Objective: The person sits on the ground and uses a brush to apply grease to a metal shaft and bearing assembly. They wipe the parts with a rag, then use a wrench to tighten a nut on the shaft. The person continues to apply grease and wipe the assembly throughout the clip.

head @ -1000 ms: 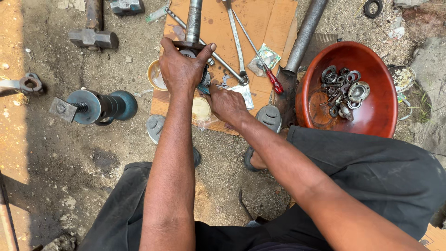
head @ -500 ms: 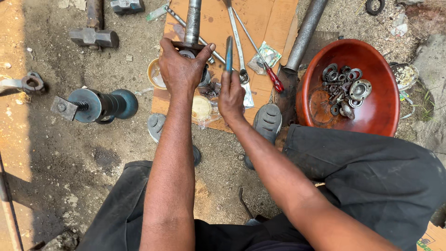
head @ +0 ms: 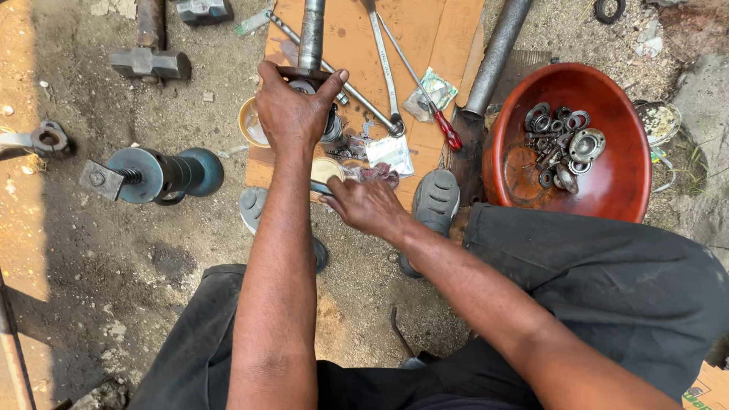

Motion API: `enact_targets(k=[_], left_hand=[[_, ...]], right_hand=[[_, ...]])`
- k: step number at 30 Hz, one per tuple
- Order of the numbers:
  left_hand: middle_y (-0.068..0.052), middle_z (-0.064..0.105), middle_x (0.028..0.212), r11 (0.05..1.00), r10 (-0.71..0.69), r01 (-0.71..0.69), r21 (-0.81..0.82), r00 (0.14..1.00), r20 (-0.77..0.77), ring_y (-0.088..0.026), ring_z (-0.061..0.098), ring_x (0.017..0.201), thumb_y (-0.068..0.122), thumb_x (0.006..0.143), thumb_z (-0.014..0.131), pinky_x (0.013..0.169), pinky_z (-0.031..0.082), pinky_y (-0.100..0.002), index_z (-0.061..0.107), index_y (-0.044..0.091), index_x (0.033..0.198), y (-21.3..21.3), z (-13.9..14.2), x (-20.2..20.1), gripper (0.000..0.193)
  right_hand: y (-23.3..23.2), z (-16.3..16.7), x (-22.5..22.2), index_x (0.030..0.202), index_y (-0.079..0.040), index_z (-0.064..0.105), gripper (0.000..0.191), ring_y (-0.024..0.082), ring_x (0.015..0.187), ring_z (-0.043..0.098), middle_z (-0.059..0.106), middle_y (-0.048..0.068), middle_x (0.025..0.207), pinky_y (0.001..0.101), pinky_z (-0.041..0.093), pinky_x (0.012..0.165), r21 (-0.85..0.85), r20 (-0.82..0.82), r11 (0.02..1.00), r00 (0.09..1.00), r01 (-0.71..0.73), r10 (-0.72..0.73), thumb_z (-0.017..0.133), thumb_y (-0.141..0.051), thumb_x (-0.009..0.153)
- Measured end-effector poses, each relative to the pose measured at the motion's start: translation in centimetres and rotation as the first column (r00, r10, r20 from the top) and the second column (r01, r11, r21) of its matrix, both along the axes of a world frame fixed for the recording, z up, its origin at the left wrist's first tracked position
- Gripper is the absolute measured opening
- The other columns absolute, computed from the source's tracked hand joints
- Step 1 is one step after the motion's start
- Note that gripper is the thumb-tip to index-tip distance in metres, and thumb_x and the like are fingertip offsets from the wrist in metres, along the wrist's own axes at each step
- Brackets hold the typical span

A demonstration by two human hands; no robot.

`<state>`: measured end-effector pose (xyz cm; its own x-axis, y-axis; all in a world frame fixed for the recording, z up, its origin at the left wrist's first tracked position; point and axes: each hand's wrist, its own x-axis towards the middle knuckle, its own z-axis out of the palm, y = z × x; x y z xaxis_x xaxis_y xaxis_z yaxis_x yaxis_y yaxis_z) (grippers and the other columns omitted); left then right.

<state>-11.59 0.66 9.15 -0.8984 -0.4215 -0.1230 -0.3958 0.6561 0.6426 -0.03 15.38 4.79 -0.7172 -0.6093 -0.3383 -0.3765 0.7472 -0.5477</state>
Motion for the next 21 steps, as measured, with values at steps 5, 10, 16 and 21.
enact_targets(k=[5, 10, 16, 21], left_hand=[[-0.012, 0.068, 0.083, 1.0, -0.007, 0.007, -0.002, 1.0, -0.026, -0.028, 0.072, 0.08, 0.066, 0.066, 0.094, 0.066, 0.059, -0.047, 0.049, 0.006, 0.106, 0.1, 0.4, -0.1, 0.085], [-0.013, 0.067, 0.086, 1.0, 0.003, -0.003, 0.001, 0.999, -0.032, -0.029, 0.072, 0.081, 0.067, 0.066, 0.094, 0.069, 0.059, -0.047, 0.049, 0.006, 0.105, 0.0, 0.3, -0.1, 0.085], [-0.012, 0.068, 0.086, 1.0, -0.011, 0.013, 0.026, 0.999, -0.05, -0.026, 0.073, 0.082, 0.068, 0.069, 0.092, 0.069, 0.06, -0.045, 0.049, 0.008, 0.107, -0.4, -0.4, 0.2, 0.083], [-0.015, 0.065, 0.085, 0.997, -0.015, 0.008, -0.076, 0.996, -0.089, -0.029, 0.069, 0.083, 0.066, 0.067, 0.095, 0.061, 0.058, -0.048, 0.05, 0.007, 0.104, -0.1, -0.2, 0.1, 0.083]], right_hand=[[-0.3, -1.0, -4.2, 0.113, -0.006, 0.057, 0.035, 0.031, 0.054, 0.067, 0.069, 0.012, 0.069, 0.0475, 0.053, 0.048, -0.128, -0.183, 0.985, 0.974, 0.112, -0.134, 0.049, -0.04, 0.109], [0.8, -1.2, -3.1, 0.104, -0.006, 0.061, 0.039, 0.036, 0.061, 0.066, 0.068, 0.016, 0.067, 0.0557, 0.053, 0.057, 0.091, -0.033, 0.969, 0.973, 0.229, -0.227, 0.052, -0.044, 0.106], [2.8, -0.5, -1.6, 0.104, -0.001, 0.059, 0.043, 0.026, 0.048, 0.065, 0.059, 0.014, 0.056, 0.0511, 0.047, 0.051, -0.239, 0.194, 0.679, 0.719, 0.695, -0.668, 0.044, -0.041, 0.112], [-0.5, -2.9, -3.3, 0.119, -0.003, 0.051, 0.039, 0.028, 0.044, 0.06, 0.056, 0.009, 0.055, 0.0526, 0.045, 0.04, -0.338, 0.263, 0.533, 0.622, 0.776, -0.738, 0.037, -0.038, 0.109]])
